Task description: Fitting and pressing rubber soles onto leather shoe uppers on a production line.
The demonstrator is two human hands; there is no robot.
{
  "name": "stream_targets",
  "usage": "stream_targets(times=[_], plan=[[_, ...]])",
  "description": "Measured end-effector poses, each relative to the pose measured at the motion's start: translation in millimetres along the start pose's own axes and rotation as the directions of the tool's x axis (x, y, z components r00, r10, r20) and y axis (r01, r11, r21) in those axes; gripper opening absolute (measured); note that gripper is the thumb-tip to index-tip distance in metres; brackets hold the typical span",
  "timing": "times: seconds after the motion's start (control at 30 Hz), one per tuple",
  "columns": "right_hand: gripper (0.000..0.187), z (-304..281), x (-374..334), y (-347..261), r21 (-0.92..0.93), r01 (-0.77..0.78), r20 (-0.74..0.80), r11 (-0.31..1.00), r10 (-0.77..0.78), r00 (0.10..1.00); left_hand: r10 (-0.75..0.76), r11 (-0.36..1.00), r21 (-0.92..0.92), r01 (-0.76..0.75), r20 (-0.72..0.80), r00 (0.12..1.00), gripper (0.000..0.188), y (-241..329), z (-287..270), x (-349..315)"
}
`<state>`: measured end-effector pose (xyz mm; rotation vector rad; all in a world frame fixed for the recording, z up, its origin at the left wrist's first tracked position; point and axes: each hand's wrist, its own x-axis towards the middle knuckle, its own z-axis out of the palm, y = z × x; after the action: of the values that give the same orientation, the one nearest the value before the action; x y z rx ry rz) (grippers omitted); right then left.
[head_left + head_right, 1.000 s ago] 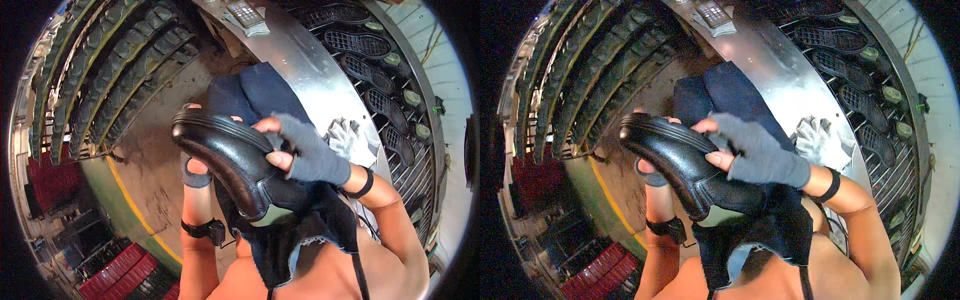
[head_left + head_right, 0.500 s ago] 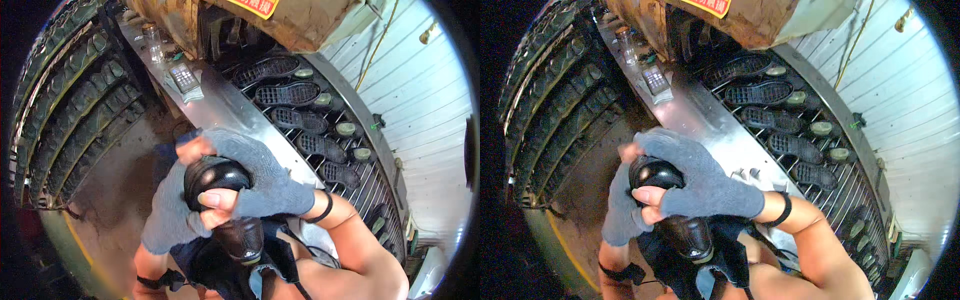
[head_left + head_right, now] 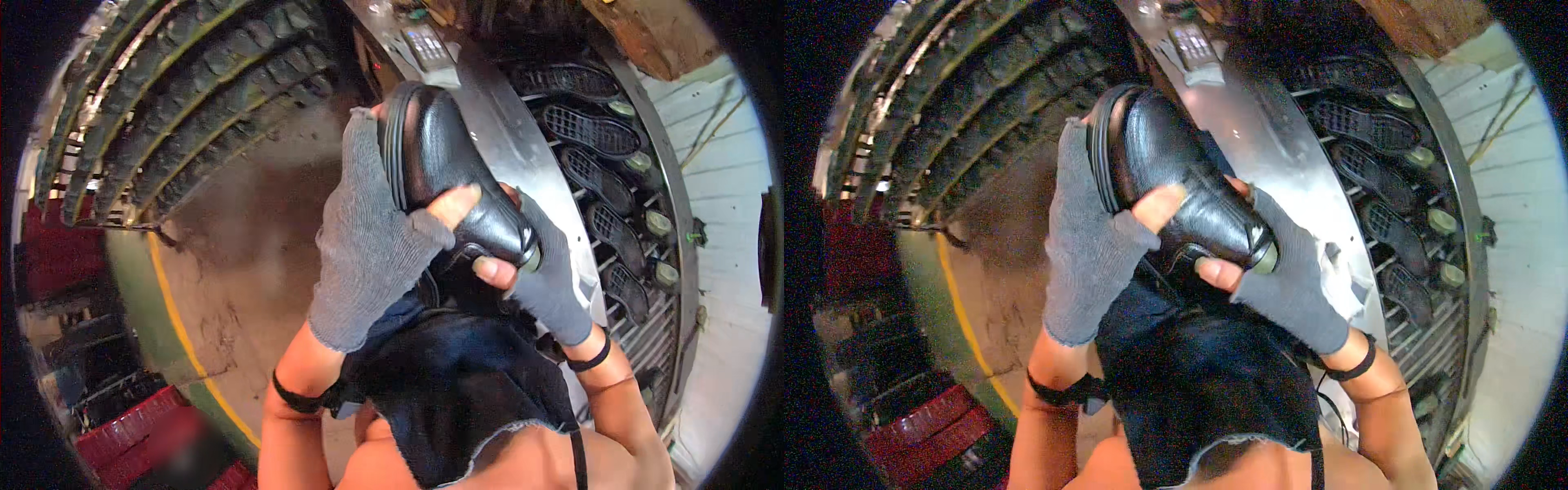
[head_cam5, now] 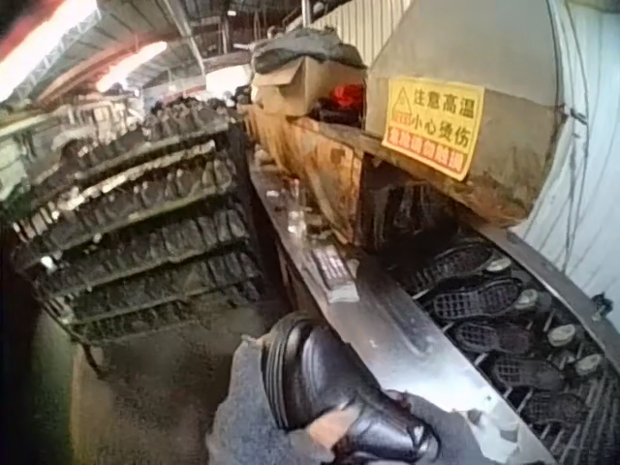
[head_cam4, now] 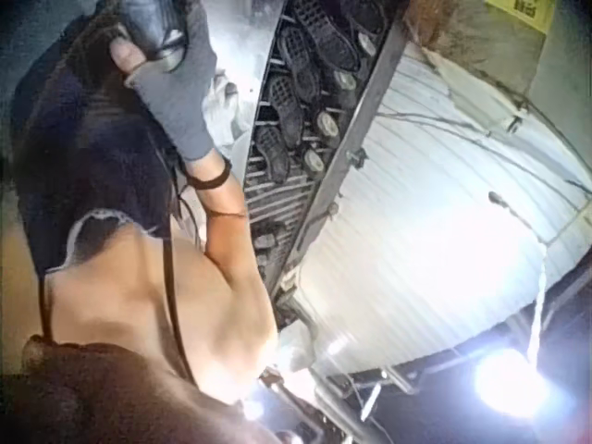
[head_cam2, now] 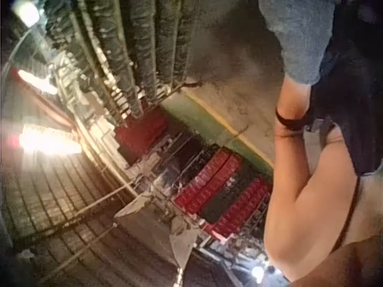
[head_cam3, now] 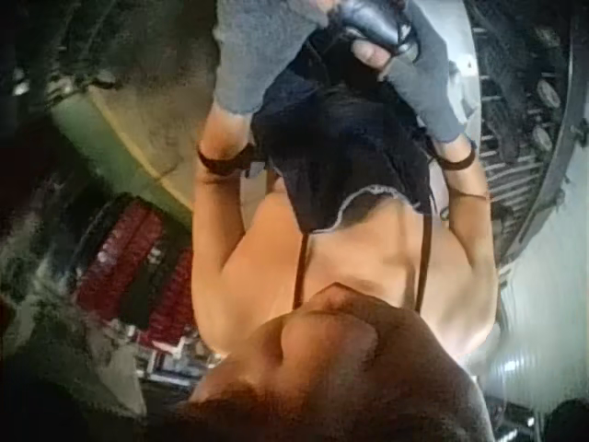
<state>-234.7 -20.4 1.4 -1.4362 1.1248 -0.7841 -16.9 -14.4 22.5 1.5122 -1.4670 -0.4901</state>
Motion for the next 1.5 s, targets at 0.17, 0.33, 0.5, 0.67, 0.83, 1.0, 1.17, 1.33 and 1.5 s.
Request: stream_targets(times=[0.17, 0.33, 0.5, 0.67, 0.83, 1.0, 1.17, 1.33, 1.5], plan=[[0.067, -43, -7, 21, -0.015, -0.118, 0.080, 0.993, 0.118, 0.990, -0.049, 0.992, -0.101, 0.077, 0.253, 0.966, 0.109, -16, 24, -55], [0.065, -19, -9, 26, -0.013, -0.025, -0.067, 1.000, 0.024, 0.997, -0.253, 0.930, -0.201, 0.307, 0.254, 0.934, 0.092, 4, 28, -73], [0.090, 26, -12, 36, 0.077, 0.269, -0.160, 0.960, -0.254, 0.954, -0.156, 0.888, -0.382, 0.255, 0.272, 0.950, 0.076, -6, 1, -23], [0.076, 33, 24, 55, 0.564, -0.151, 0.092, 0.812, 0.119, 0.989, 0.363, 0.929, -0.095, -0.359, 0.436, 0.824, 0.050, -59, -20, -23], [0.053, 39, 76, 76, 0.168, 0.012, 0.096, 0.986, -0.029, 0.995, 0.301, 0.916, 0.001, -0.401, 0.659, 0.689, 0.039, -104, -12, -58], [0.051, 22, 109, 77, -0.132, 0.057, 0.120, 0.990, -0.041, 0.992, -0.150, 0.895, -0.393, 0.210, 0.178, 0.973, 0.046, -120, -2, -41], [0.042, 25, 145, 58, -0.169, 0.119, 0.243, 0.978, -0.075, 0.967, -0.237, 0.917, -0.262, 0.301, 0.249, 0.939, 0.056, -127, 31, 25], [0.035, 11, 119, 36, -0.100, 0.295, 0.330, 0.950, -0.248, 0.911, -0.084, 0.996, 0.065, 0.067, 0.316, 0.945, 0.063, -103, 0, -1], [0.039, -1, 103, 44, 0.070, 0.349, 0.657, 0.935, -0.307, 0.688, 0.177, 0.975, -0.211, -0.075, 0.522, 0.835, 0.045, -103, -26, -31]])
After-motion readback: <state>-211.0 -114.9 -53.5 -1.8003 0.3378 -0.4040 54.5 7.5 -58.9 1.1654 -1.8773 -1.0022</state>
